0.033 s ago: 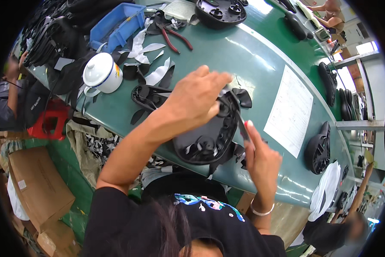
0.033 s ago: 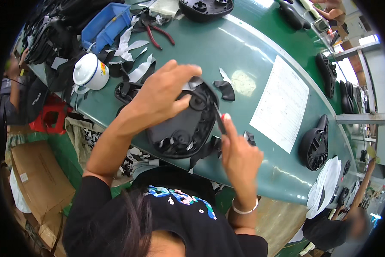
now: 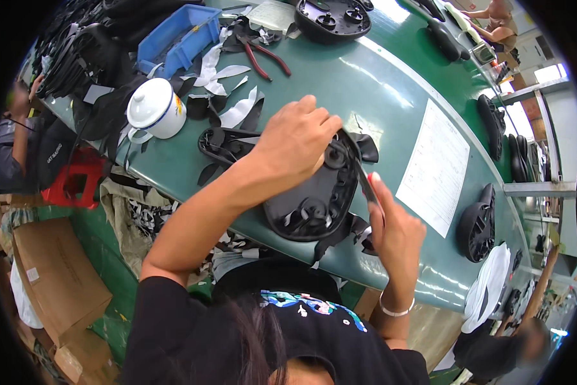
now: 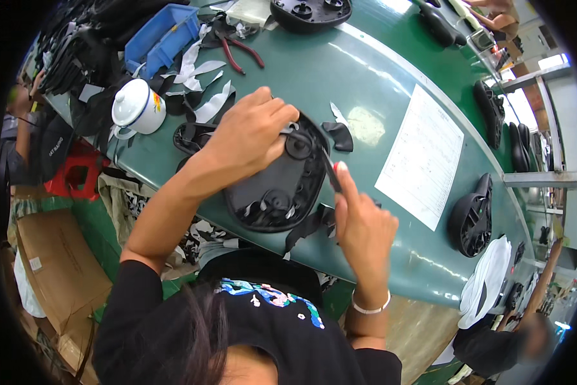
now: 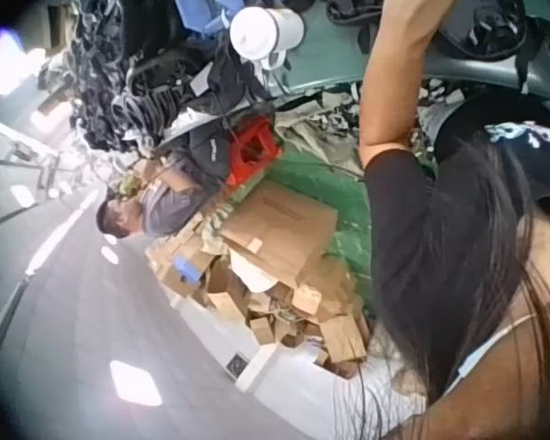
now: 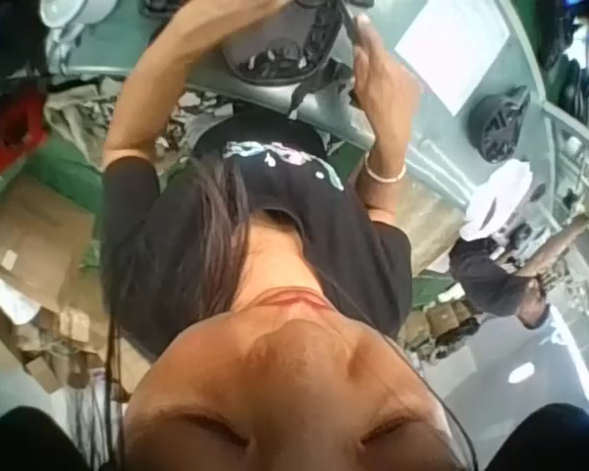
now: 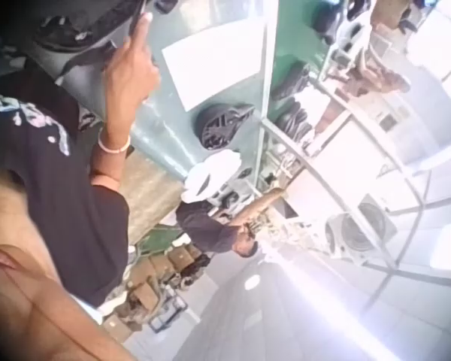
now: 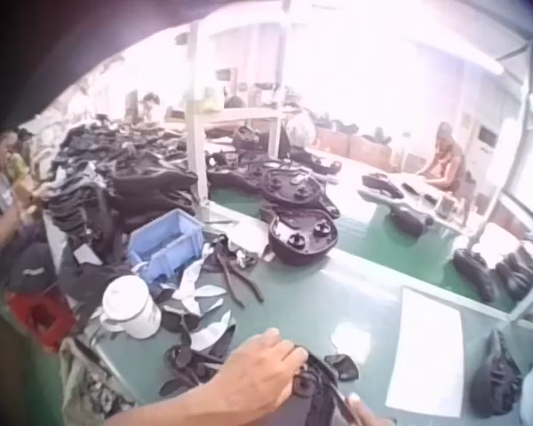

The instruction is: The recorder is assembling and trimming bicycle seats on a production line, using a utility knife to cut away excess covering material and ensuring the padding is secured.

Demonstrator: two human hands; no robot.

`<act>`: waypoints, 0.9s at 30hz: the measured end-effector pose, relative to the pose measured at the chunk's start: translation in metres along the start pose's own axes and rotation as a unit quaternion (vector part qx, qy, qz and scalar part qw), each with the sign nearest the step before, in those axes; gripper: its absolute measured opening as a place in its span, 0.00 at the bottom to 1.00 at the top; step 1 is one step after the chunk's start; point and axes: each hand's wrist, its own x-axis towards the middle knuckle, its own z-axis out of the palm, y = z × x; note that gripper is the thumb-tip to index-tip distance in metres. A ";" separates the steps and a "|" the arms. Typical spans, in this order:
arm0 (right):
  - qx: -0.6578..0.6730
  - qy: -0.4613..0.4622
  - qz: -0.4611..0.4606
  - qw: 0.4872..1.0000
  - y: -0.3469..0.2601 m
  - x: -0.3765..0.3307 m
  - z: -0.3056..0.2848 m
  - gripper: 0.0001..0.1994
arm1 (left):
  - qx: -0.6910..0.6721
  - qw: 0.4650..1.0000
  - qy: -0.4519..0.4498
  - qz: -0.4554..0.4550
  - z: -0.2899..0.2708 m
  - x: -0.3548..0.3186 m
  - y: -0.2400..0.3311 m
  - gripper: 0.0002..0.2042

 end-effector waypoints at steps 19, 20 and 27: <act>-0.071 -0.109 -0.258 0.957 0.034 0.071 -0.038 0.23 | -0.550 0.825 0.028 -0.127 -0.073 -0.055 -0.015 0.30; -0.083 -0.120 -0.223 0.964 0.034 0.061 -0.038 0.23 | -0.563 0.823 0.052 -0.059 -0.085 -0.049 -0.029 0.29; -0.079 -0.122 -0.078 0.986 0.025 -0.014 -0.046 0.25 | -0.544 0.811 -0.074 -0.204 -0.093 -0.012 -0.052 0.18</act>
